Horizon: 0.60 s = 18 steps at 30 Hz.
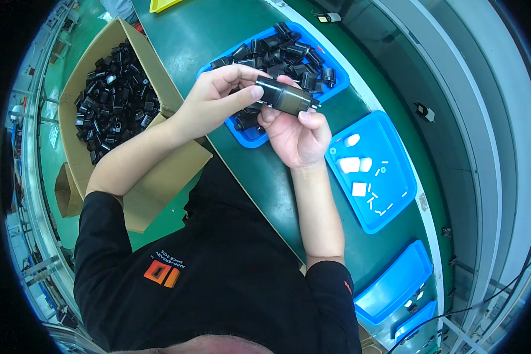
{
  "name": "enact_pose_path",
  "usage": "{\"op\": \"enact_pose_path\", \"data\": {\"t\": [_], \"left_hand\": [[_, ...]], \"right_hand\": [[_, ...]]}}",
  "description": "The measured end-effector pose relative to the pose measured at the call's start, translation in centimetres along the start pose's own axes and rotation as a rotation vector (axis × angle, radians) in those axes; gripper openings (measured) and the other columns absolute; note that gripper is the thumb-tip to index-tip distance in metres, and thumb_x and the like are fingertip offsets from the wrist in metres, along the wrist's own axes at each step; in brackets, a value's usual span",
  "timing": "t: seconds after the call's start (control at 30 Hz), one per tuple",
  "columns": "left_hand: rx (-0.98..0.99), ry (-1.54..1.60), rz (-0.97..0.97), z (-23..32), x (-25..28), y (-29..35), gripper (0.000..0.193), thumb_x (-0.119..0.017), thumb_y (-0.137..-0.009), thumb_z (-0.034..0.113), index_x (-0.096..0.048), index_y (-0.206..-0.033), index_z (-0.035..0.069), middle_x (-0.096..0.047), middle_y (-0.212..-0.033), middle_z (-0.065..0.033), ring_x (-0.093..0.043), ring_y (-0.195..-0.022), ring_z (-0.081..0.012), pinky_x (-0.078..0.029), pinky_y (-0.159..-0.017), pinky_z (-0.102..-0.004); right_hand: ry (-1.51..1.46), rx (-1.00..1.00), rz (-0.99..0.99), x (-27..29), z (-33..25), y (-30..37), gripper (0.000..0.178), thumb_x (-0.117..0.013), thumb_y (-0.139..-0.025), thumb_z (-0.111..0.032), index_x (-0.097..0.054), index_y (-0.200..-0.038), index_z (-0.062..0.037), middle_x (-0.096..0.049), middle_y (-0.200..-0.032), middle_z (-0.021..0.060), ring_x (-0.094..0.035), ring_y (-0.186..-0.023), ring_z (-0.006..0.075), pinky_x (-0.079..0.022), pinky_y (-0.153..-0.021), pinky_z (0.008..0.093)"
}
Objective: The person assembles black plastic housings by hand, inserting small white plastic inserts into them.
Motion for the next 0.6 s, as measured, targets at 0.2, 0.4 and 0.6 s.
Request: {"op": "enact_pose_path", "data": {"t": [0.2, 0.4, 0.6], "left_hand": [[-0.195, -0.232, 0.142, 0.6, 0.7, 0.2, 0.015, -0.071, -0.089, 0.012, -0.068, -0.099, 0.0, -0.068, -0.092, -0.0044, -0.062, -0.086, -0.0102, -0.051, -0.078, -0.0252], [-0.479, -0.369, 0.158, 1.6, 0.4, 0.3, 0.013, -0.077, -0.082, 0.006, -0.068, -0.09, 0.001, -0.068, -0.093, -0.0089, -0.064, -0.09, -0.0182, -0.051, -0.08, -0.0303], [-0.551, -0.437, 0.044, 3.7, -0.1, 0.1, 0.012, -0.075, -0.08, 0.001, -0.068, -0.09, 0.001, -0.069, -0.093, -0.0097, -0.064, -0.094, -0.025, -0.05, -0.085, -0.0354]], "right_hand": [[0.456, 0.167, 0.243, -2.2, -0.8, 0.0, 0.046, -0.064, -0.088, -0.007, -0.049, -0.132, 0.0009, -0.065, -0.109, 0.0182, -0.065, -0.085, 0.0212, -0.054, -0.077, 0.0334], [0.764, 0.247, 0.218, -2.6, -1.7, 0.5, 0.038, -0.071, -0.083, 0.007, -0.058, -0.118, 0.0016, -0.064, -0.11, 0.0135, -0.066, -0.092, 0.0186, -0.055, -0.086, 0.0315], [1.298, 0.538, 0.031, -3.7, -3.2, 1.0, 0.034, -0.078, -0.076, 0.003, -0.066, -0.108, -0.0011, -0.063, -0.106, 0.0089, -0.061, -0.096, 0.0169, -0.049, -0.083, 0.0273]]}}
Point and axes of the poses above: each hand's wrist, its own y-axis away from the middle knuckle, its own x-axis out of the back of the hand, z = x × y, the point moved 2 cm from there along -y, towards the middle knuckle
